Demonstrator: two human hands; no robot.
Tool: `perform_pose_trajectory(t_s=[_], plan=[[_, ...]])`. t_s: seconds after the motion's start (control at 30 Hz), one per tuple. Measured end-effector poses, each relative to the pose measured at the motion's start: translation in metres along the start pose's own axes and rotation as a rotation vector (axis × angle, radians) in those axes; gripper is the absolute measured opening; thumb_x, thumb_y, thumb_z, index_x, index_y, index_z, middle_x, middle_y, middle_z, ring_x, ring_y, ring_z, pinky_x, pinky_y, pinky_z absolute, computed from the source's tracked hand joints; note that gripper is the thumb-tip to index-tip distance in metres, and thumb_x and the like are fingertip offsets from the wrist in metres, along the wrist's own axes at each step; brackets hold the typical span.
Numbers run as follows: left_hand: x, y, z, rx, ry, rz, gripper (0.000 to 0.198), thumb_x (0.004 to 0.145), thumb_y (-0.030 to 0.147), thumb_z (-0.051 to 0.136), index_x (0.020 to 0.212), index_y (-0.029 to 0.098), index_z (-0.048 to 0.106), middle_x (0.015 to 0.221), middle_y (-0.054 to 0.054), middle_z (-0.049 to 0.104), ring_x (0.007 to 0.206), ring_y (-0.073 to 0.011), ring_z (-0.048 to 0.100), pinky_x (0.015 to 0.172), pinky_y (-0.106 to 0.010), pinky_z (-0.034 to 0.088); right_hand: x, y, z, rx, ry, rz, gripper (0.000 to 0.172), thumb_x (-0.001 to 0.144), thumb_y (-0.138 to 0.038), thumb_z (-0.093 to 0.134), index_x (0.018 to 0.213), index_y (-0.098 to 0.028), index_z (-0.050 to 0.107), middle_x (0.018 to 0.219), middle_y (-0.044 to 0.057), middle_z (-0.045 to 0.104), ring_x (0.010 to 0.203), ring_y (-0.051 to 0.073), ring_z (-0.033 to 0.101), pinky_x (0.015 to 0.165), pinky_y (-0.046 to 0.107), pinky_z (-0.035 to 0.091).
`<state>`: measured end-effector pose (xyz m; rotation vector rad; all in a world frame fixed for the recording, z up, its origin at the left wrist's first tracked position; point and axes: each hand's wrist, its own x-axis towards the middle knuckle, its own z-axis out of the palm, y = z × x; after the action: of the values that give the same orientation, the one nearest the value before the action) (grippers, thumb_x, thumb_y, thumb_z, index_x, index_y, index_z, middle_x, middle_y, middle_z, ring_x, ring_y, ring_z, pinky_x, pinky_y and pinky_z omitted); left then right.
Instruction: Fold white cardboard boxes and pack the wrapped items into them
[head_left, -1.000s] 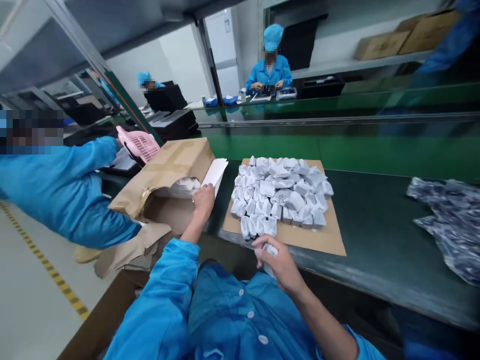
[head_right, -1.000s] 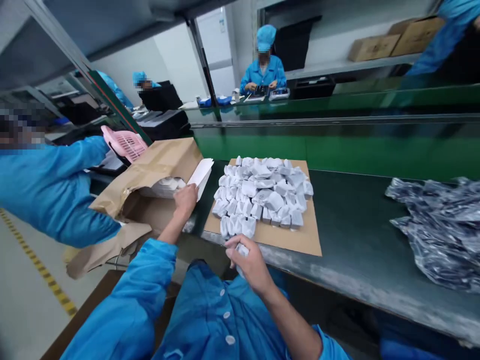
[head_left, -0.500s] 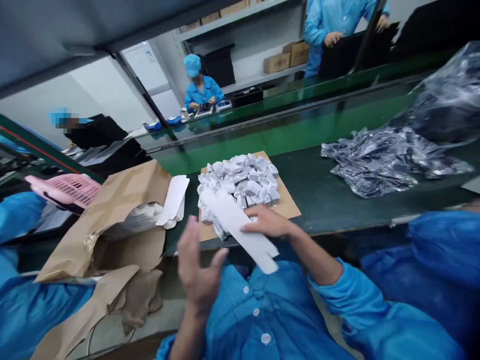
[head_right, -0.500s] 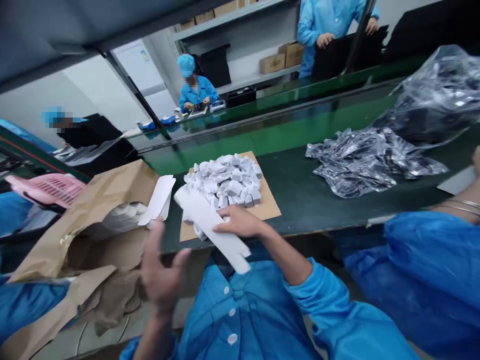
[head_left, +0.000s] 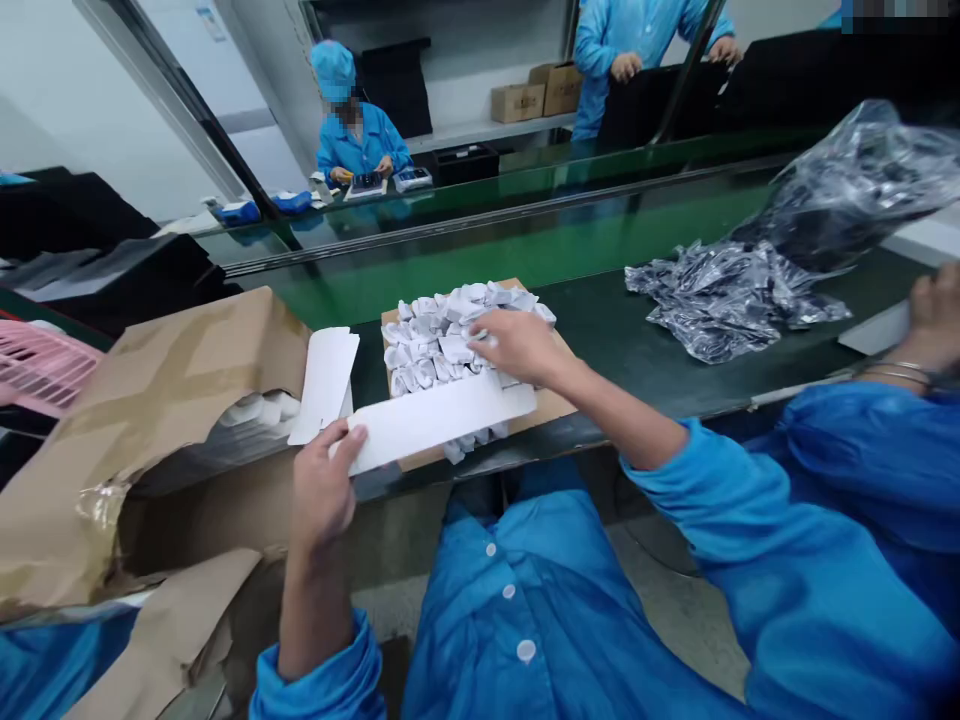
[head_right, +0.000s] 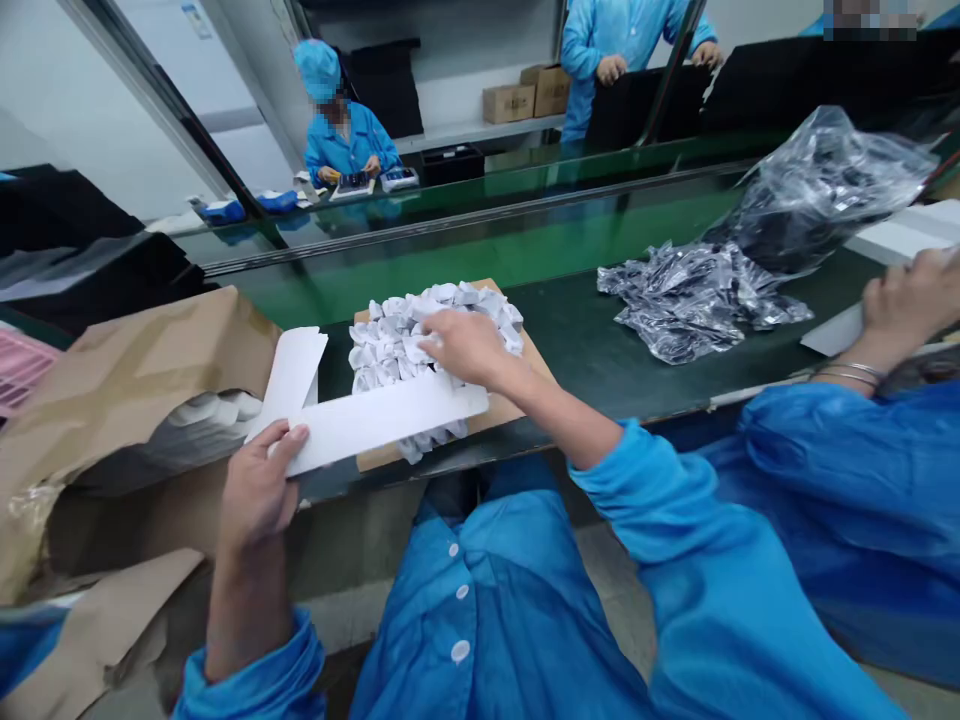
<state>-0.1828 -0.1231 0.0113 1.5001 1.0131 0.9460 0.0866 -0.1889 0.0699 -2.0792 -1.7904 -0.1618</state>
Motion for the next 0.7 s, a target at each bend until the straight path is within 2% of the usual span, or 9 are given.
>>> perform_pose_trajectory(t_s=[0.1,0.2,0.3,0.37,0.43,0.53,0.6,0.63,0.7], plan=[[-0.010,-0.009,-0.030,0.080,-0.062,-0.083,0.042,0.064,0.051,0.079,0.083,0.014,0.072,0.067,-0.001,0.066,0.063,-0.0166,0.058,0.054,-0.023,0.043,0.043,-0.015,0.026,-0.008,-0.148,-0.169,0.022,0.091,-0.033,0.067,0.106,-0.018,0.072,0.112,0.009,0.073,0.105,0.026,0.067,0.088,0.037,0.050],[-0.029,-0.026,-0.035,0.124,-0.173,-0.177,0.048,0.072,0.056,0.073,0.097,0.015,0.074,0.079,-0.003,0.071,0.070,-0.0193,0.062,0.058,-0.024,0.045,0.029,-0.023,0.016,0.004,-0.135,-0.237,0.041,0.090,-0.038,0.069,0.124,-0.015,0.065,0.133,0.013,0.063,0.126,0.028,0.056,0.105,0.042,0.044],[-0.049,-0.039,-0.010,0.079,-0.193,-0.224,0.049,0.079,0.056,0.069,0.108,0.017,0.072,0.095,-0.005,0.074,0.080,-0.0208,0.066,0.064,-0.025,0.050,-0.038,-0.029,-0.010,0.092,0.121,-0.318,0.063,0.098,-0.050,0.052,0.146,-0.011,0.043,0.150,0.018,0.047,0.141,0.028,0.042,0.115,0.046,0.036],[-0.057,-0.036,0.013,0.031,-0.252,-0.247,0.047,0.082,0.054,0.067,0.111,0.018,0.071,0.100,-0.006,0.074,0.083,-0.0209,0.067,0.068,-0.026,0.053,-0.087,-0.034,-0.016,0.060,0.036,-0.476,0.080,0.089,-0.064,0.059,0.147,-0.012,0.042,0.150,0.020,0.047,0.138,0.036,0.043,0.107,0.052,0.042],[-0.057,-0.027,0.032,-0.008,-0.348,-0.254,0.046,0.085,0.053,0.064,0.114,0.018,0.070,0.099,-0.006,0.075,0.081,-0.0203,0.068,0.069,-0.027,0.054,-0.120,-0.036,-0.009,-0.016,-0.096,-0.431,0.087,0.081,-0.056,0.073,0.146,-0.007,0.042,0.141,0.022,0.055,0.123,0.037,0.055,0.095,0.048,0.050],[-0.044,-0.010,0.044,0.018,-0.553,-0.249,0.044,0.087,0.049,0.063,0.118,0.018,0.069,0.087,-0.005,0.076,0.072,-0.0178,0.068,0.062,-0.025,0.054,-0.133,-0.029,0.008,-0.061,-0.165,-0.384,0.082,0.082,-0.045,0.075,0.144,-0.001,0.043,0.124,0.019,0.066,0.101,0.032,0.064,0.081,0.044,0.053],[-0.033,-0.003,0.045,0.066,-0.660,-0.207,0.040,0.087,0.044,0.063,0.117,0.018,0.069,0.082,-0.005,0.076,0.067,-0.0163,0.068,0.056,-0.022,0.053,-0.127,-0.022,0.014,-0.052,-0.146,-0.440,0.073,0.088,-0.046,0.067,0.141,-0.001,0.046,0.118,0.018,0.068,0.095,0.030,0.064,0.075,0.042,0.053],[-0.028,-0.001,0.045,0.101,-0.664,-0.151,0.036,0.087,0.041,0.064,0.114,0.018,0.071,0.082,-0.004,0.076,0.067,-0.0158,0.069,0.055,-0.021,0.052,-0.123,-0.019,0.016,-0.059,-0.118,-0.463,0.067,0.092,-0.046,0.063,0.139,-0.001,0.048,0.117,0.019,0.069,0.094,0.029,0.064,0.073,0.041,0.052],[-0.021,0.002,0.046,0.195,-0.566,0.018,0.025,0.085,0.033,0.064,0.103,0.020,0.075,0.083,-0.003,0.077,0.068,-0.0151,0.070,0.055,-0.020,0.052,-0.117,-0.018,0.017,-0.107,-0.037,-0.487,0.057,0.097,-0.041,0.055,0.135,0.001,0.051,0.113,0.020,0.069,0.092,0.029,0.065,0.069,0.040,0.051]])
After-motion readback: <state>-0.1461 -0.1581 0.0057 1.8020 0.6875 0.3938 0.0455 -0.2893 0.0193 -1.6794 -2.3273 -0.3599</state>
